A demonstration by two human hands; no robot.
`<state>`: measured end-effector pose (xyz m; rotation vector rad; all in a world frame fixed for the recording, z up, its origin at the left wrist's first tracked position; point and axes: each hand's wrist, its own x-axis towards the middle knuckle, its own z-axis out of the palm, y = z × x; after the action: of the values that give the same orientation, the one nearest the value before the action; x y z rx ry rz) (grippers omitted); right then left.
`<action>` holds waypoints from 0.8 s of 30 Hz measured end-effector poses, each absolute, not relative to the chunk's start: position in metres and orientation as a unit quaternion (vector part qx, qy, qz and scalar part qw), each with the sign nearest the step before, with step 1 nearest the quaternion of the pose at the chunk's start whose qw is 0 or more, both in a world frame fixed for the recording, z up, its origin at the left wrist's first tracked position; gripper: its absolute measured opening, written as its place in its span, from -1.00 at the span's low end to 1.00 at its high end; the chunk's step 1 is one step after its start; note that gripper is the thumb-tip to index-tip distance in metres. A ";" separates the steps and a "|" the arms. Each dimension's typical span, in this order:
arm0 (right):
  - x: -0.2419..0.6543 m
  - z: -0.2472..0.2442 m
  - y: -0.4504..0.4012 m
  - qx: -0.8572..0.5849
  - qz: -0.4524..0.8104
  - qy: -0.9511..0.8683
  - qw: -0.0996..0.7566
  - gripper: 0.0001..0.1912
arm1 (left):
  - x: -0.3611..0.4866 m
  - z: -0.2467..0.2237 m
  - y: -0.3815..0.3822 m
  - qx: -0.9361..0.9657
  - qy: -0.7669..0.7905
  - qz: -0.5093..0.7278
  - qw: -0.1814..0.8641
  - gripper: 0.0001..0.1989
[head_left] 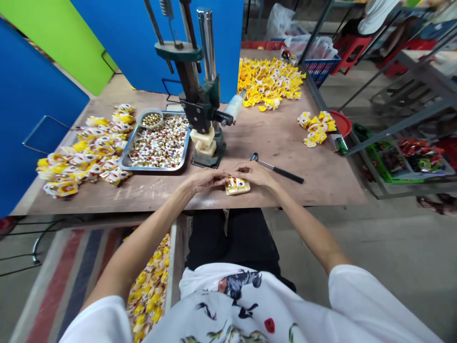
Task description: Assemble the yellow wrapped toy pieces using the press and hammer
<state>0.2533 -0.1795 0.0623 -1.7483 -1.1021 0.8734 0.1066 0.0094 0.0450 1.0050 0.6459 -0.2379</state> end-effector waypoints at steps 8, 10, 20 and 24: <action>0.309 0.046 -0.273 -0.842 0.071 -0.397 0.358 -0.50 | 0.111 0.050 0.016 0.485 0.291 -0.164 0.808 -0.92; 0.316 0.040 -0.290 -0.853 0.086 -0.416 0.303 -0.58 | 0.111 0.051 0.017 0.504 0.275 -0.166 0.802 -0.90; 0.244 0.101 -0.268 -0.808 -0.025 -0.436 0.396 -0.55 | 0.106 0.053 0.013 0.543 0.260 -0.134 0.787 -0.83; 0.241 0.085 -0.273 -0.789 0.075 -0.522 0.316 -0.42 | 0.105 0.052 0.010 0.546 0.229 -0.144 0.793 -0.77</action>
<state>0.2410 -0.2727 0.0855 -2.0768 -1.3733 0.1970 0.1052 0.0102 0.0517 1.1731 0.4927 -0.3091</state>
